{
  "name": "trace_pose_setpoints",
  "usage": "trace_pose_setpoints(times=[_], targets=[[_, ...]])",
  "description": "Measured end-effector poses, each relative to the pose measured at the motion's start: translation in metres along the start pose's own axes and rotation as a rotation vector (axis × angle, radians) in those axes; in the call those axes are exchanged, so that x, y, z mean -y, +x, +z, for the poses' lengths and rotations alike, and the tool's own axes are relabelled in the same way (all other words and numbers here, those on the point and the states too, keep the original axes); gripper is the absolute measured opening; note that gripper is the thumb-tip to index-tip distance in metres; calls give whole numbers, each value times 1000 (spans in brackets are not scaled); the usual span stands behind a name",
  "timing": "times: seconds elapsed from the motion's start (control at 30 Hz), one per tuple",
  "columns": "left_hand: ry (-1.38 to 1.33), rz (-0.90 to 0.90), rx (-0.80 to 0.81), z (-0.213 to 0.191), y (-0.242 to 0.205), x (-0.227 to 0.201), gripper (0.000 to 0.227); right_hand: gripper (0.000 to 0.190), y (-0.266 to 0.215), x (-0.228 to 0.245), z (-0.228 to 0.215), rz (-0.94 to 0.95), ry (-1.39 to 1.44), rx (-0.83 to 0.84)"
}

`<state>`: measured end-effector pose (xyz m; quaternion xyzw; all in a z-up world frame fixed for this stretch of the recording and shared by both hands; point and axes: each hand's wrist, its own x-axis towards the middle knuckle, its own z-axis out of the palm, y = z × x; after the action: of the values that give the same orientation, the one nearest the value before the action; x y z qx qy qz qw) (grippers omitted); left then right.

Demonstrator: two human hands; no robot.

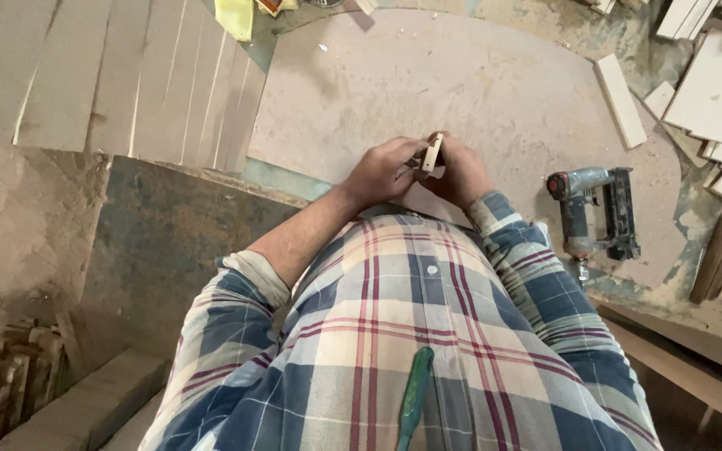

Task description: The person applies glue to small wooden strips and attaches them to a larger wooden panel using a nail gun. They then add additional strips to form a box-like structure, securing each piece with nails.

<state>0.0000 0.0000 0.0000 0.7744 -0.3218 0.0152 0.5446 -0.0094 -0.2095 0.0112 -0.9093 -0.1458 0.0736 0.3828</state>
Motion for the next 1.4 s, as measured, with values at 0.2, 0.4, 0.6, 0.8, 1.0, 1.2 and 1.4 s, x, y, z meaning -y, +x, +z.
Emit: trace_pose_setpoints(times=[0.2, 0.4, 0.6, 0.8, 1.0, 1.2, 1.4], targets=[[-15, -5, -13, 0, 3, -4, 43, 50, 0, -6, 0, -31, 156, -20], [190, 94, -16, -2, 5, -8, 45, 57, 1, -6, -1, -16, 103, -2], [513, 73, 148, 3, 3, -5, 21, 56, 0, -7, -1, -11, 140, -6], [564, 84, 211, 5, 2, -6, 17, 56, -4, -8, -1, 3, 139, -28], [446, 87, 190, -2, 4, -16, 12, 57, -4, -8, -1, -13, 101, -49], [442, 109, 188, 0, 8, -17, 15, 55, -2, -5, -7, -18, 150, 1], [487, 74, 119, 4, 6, -23, 29, 61, -5, -4, -8, -24, 41, -35]])
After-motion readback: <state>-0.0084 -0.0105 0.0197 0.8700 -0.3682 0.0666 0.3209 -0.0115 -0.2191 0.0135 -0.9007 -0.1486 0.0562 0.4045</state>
